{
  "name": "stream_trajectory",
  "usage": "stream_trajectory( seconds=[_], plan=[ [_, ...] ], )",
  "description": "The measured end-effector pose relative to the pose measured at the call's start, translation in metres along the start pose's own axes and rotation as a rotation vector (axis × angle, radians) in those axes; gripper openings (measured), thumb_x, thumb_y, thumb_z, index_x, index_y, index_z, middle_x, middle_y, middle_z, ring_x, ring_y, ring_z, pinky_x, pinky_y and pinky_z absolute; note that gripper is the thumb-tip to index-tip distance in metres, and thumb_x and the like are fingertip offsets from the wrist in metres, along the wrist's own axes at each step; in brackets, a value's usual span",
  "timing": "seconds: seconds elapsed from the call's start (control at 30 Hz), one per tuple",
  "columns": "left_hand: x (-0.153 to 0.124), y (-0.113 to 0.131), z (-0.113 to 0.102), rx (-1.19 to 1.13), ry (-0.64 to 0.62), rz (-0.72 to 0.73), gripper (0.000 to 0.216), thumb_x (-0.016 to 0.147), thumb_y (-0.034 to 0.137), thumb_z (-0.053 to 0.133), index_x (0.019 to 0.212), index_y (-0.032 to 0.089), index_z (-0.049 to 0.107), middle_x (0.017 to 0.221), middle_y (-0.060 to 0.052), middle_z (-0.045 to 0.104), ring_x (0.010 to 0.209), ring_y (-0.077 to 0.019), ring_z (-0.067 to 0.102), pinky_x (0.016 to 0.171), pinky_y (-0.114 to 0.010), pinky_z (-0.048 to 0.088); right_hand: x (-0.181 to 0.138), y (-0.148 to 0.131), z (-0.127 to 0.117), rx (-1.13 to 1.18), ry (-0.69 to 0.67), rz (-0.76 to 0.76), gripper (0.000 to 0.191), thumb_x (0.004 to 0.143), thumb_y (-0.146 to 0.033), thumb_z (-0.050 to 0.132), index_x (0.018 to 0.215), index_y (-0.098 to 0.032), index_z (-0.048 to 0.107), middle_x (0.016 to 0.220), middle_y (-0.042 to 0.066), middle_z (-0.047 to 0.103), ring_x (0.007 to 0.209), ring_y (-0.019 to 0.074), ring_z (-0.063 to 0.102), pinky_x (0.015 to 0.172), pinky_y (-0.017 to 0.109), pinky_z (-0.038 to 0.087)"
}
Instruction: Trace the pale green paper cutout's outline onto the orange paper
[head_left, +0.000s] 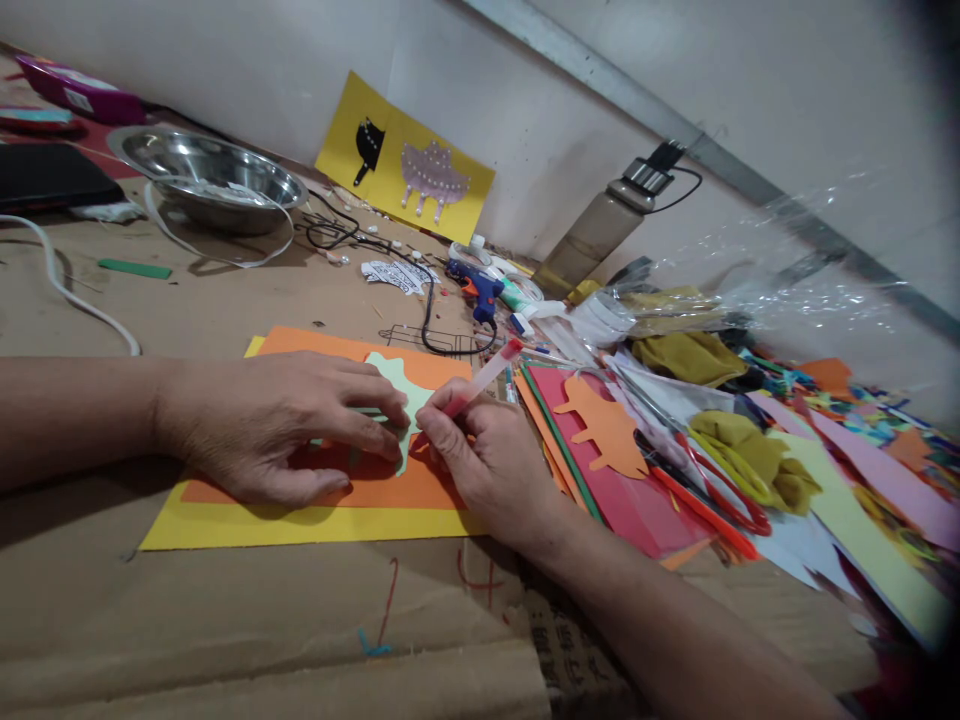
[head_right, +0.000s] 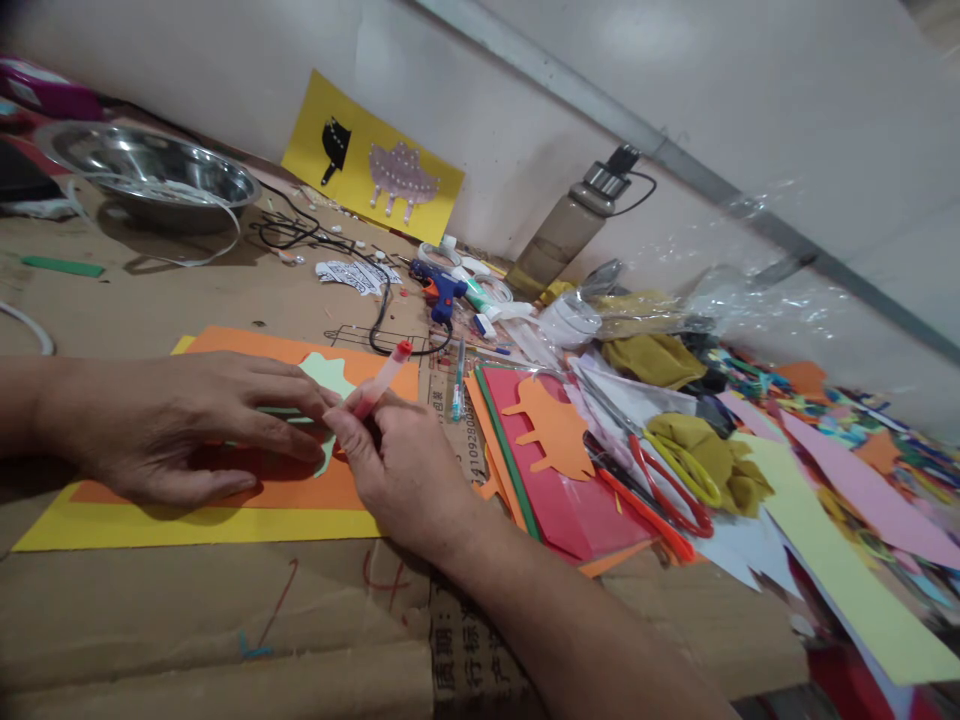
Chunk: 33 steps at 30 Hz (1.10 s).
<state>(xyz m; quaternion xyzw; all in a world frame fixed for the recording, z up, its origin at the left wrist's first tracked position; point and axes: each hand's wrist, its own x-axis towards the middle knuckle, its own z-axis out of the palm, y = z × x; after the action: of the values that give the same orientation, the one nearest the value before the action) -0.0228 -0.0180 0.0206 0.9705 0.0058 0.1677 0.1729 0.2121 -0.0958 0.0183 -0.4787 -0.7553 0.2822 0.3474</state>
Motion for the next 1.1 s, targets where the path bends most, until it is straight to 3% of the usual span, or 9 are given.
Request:
stream_trajectory(
  seconds=[1.1],
  plan=[
    [0.0025,0.0003,0.0,-0.018,-0.024,-0.008,0.032,0.088,0.016,0.059,0.116,0.024,0.071,0.132,-0.014,0.072,0.109,-0.0268,0.074,0.095,-0.034,0.06,0.0028,0.0057,0.0021,-0.036,0.024,0.032,0.032,0.104,-0.04,0.053,0.077,-0.024,0.055,0.073,0.001,0.067,0.065,0.0156,0.063,0.065,0.028,0.048]
  ],
)
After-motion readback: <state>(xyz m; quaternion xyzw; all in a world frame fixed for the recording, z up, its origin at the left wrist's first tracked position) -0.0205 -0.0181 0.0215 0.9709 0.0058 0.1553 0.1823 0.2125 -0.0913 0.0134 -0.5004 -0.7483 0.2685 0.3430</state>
